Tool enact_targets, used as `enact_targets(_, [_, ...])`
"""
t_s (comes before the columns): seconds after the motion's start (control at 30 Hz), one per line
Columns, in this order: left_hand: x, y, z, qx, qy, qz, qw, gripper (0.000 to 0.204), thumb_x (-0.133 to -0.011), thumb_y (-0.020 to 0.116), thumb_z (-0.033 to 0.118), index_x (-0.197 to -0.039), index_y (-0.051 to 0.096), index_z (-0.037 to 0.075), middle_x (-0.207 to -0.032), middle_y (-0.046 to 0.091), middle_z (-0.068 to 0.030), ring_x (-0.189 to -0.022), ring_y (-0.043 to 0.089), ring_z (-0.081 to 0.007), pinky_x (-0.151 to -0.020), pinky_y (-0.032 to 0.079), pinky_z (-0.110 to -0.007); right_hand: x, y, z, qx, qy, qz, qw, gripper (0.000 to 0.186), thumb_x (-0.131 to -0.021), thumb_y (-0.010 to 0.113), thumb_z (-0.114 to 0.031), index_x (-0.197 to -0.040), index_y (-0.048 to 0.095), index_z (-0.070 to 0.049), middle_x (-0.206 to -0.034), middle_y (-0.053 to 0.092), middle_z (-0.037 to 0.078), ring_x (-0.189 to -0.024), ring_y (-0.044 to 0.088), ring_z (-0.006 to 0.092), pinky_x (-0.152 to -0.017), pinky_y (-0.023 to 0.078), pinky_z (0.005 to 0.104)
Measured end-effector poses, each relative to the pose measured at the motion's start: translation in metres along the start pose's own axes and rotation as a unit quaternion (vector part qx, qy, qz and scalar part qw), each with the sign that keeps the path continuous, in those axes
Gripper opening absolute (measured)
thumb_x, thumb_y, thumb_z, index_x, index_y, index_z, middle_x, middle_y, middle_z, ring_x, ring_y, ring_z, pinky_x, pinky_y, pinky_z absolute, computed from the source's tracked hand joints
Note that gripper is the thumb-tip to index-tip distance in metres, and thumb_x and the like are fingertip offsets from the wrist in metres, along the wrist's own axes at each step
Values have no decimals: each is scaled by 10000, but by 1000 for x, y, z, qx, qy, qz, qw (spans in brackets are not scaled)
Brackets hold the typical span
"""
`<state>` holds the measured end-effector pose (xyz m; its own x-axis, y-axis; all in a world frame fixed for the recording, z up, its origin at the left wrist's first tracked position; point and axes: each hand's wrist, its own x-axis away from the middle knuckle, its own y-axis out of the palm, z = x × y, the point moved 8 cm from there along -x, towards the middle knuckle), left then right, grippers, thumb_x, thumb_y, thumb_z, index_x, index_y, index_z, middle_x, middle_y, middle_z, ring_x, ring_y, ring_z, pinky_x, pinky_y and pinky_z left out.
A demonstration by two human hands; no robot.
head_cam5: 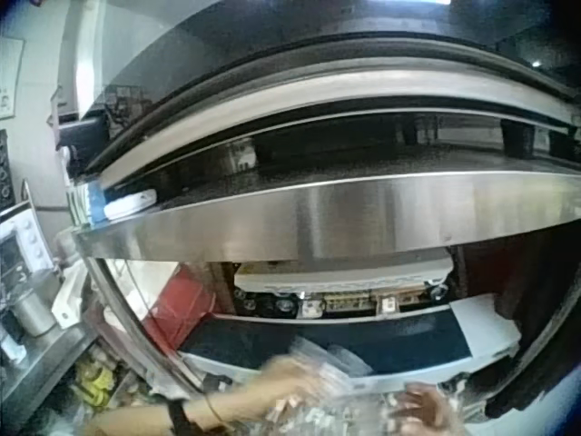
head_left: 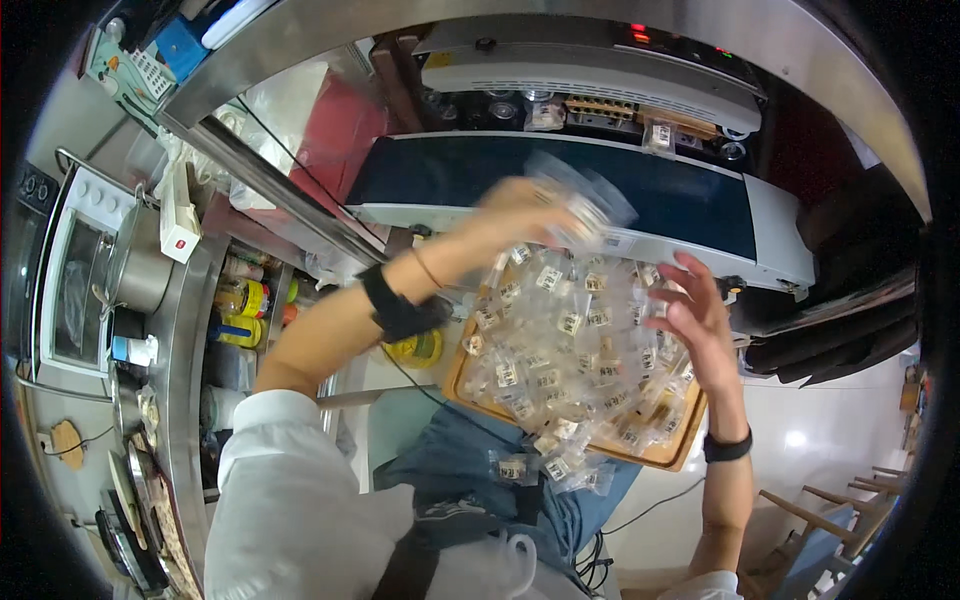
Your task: Sealing small plastic bags containing components using a heat-sealing machine.
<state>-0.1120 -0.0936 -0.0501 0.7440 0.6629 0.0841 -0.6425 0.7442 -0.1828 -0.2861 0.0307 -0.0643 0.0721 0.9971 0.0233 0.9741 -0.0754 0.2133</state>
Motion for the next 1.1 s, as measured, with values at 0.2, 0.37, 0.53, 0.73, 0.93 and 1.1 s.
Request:
enact_targets(0.2, [-5, 83, 42, -261, 55, -11, 964, 672, -616, 701, 284, -1099, 392, -66, -963, 521, -250, -897, 532, -336, -769, 433, -345, -14, 39, -7, 70, -156, 75, 982, 597, -725, 659, -179, -1222, 360, -33, -1130, 455, 124, -974, 485, 172, -699, 503, 278])
enact_targets(0.37, [10, 89, 30, -257, 87, -200, 942, 726, -645, 698, 370, -1165, 392, -34, -1078, 481, -184, -929, 492, -223, -760, 429, -310, 0, 25, 11, 25, -21, 76, 997, 353, -751, 614, -96, -1075, 479, -61, -987, 531, 52, -811, 541, 109, -488, 484, 200])
enact_targets(0.53, [40, -3, 38, -280, 4, -50, 959, 509, -761, 592, 251, -1200, 428, 53, -1099, 515, -65, -952, 500, -146, -814, 407, -284, 59, -57, -25, 78, -71, 225, 969, 393, -777, 569, -113, -1137, 434, -30, -987, 553, 86, -715, 566, 112, -461, 475, 194])
enact_targets(0.73, [123, 1, -29, -229, -188, -67, 953, 506, -736, 608, 197, -1192, 433, 67, -1074, 524, -50, -878, 508, -130, -769, 417, -280, 168, -98, 32, 190, 67, 319, 926, 554, -745, 554, -19, -1250, 329, -50, -941, 547, 95, -654, 540, 109, -419, 437, 178])
enact_targets(0.93, [160, 59, -57, -228, -146, -116, 956, 392, -722, 636, 141, -1081, 503, 59, -905, 583, -79, -787, 551, -167, -657, 441, -284, 215, -37, 91, 208, 180, 253, 928, 661, -686, 603, -7, -1266, 291, -62, -915, 560, 108, -753, 572, 151, -549, 484, 229])
enact_targets(1.1, [155, 98, -82, -270, -134, -120, 946, 302, -726, 614, 100, -1012, 532, 48, -903, 582, -86, -772, 565, -177, -689, 449, -279, 200, -9, 105, 237, 146, 211, 937, 638, -662, 625, -8, -1227, 330, -41, -955, 564, 142, -809, 571, 192, -694, 471, 288])
